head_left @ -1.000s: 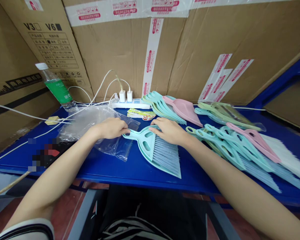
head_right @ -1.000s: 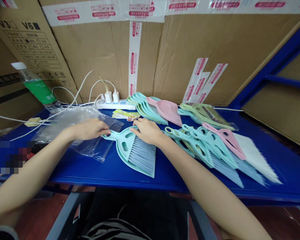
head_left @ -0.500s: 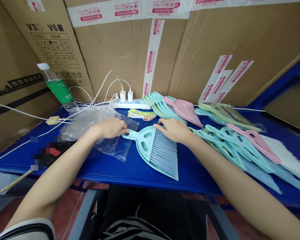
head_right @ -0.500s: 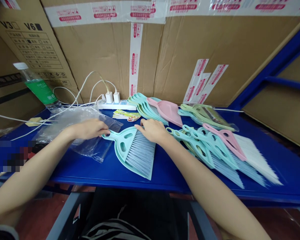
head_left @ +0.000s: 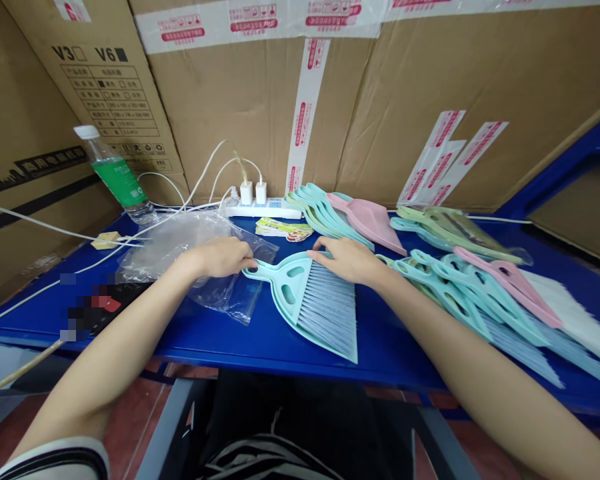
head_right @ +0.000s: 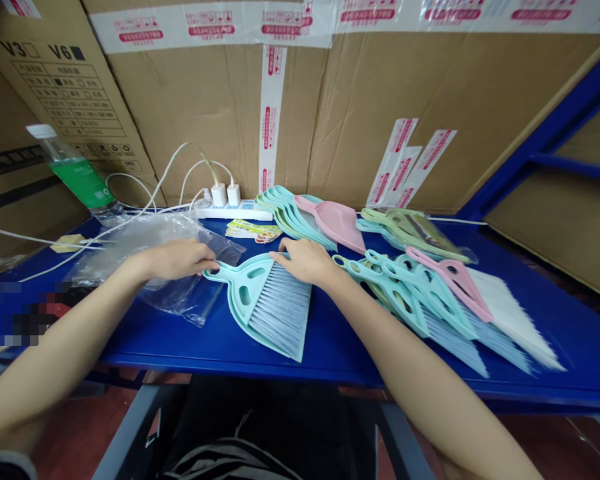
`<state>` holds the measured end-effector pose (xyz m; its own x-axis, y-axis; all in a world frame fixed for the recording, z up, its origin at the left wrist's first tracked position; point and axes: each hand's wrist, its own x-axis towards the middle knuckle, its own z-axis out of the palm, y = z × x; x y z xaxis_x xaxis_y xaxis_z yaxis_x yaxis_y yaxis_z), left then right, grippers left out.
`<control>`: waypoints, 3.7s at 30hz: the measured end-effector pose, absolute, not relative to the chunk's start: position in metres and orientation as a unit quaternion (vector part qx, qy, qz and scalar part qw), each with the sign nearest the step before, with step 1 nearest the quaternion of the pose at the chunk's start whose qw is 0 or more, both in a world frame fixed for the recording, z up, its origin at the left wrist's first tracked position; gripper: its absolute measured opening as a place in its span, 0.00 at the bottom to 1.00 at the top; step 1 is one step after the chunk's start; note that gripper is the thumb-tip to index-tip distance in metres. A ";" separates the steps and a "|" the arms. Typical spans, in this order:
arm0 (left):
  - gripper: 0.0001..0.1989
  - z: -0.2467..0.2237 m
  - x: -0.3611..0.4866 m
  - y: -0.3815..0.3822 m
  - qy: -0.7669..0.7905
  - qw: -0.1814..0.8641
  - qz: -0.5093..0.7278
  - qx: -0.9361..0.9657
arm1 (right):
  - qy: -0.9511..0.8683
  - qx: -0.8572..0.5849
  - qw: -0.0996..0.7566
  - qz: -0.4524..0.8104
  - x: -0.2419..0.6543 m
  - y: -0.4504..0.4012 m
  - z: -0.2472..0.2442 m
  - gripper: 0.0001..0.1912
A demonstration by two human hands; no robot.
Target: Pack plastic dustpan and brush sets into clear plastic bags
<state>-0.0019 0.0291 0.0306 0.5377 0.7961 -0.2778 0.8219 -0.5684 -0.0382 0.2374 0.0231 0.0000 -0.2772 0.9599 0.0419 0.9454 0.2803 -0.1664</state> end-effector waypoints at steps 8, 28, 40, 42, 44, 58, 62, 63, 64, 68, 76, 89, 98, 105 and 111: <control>0.17 0.034 0.003 0.025 0.486 0.047 -0.163 0.857 | -0.811 -0.556 0.109 0.141 0.244 0.032 0.000 0.11; 0.17 0.030 -0.001 0.026 0.506 -0.048 -0.155 0.847 | -0.748 -0.504 0.291 0.319 0.255 0.042 -0.003 0.07; 0.17 0.032 0.000 0.025 0.504 -0.058 -0.176 0.844 | -0.663 -0.506 0.360 0.417 0.262 0.047 -0.006 0.09; 0.17 0.031 -0.001 0.025 0.500 -0.061 -0.166 0.848 | -0.633 -0.510 0.360 0.457 0.261 0.048 -0.007 0.08; 0.17 0.032 -0.001 0.025 0.505 -0.061 -0.158 0.846 | -0.593 -0.514 0.374 0.495 0.259 0.048 -0.007 0.05; 0.16 0.038 0.007 0.021 0.526 -0.041 -0.206 0.824 | -0.525 -0.480 0.330 0.620 0.257 0.008 -0.011 0.19; 0.18 0.038 0.007 0.022 0.517 -0.052 -0.219 0.826 | -0.526 -0.471 0.344 0.620 0.260 0.008 -0.012 0.15; 0.19 0.038 0.007 0.022 0.516 -0.055 -0.218 0.826 | -0.523 -0.465 0.354 0.620 0.260 0.009 -0.013 0.13; 0.19 0.039 0.007 0.022 0.516 -0.059 -0.216 0.827 | -0.520 -0.458 0.366 0.621 0.260 0.009 -0.014 0.12; 0.20 0.040 0.006 0.022 0.520 -0.080 -0.202 0.826 | -0.498 -0.447 0.403 0.624 0.261 0.011 -0.021 0.14; 0.16 0.038 0.005 0.022 0.507 -0.111 -0.141 0.843 | -0.464 -0.463 0.436 0.616 0.258 0.013 -0.024 0.12; 0.15 0.025 0.008 0.025 0.422 -0.023 0.016 0.906 | -0.474 -0.439 0.456 0.612 0.259 0.014 -0.028 0.12; 0.14 0.021 0.007 0.027 0.325 0.096 0.059 0.939 | -0.490 -0.436 0.441 0.613 0.258 0.013 -0.027 0.11; 0.12 0.020 0.006 0.026 0.307 0.132 0.078 0.939 | -0.489 -0.439 0.437 0.614 0.257 0.013 -0.027 0.12; 0.10 0.021 0.005 0.026 0.338 0.097 0.080 0.933 | -0.497 -0.428 0.438 0.614 0.258 0.013 -0.026 0.12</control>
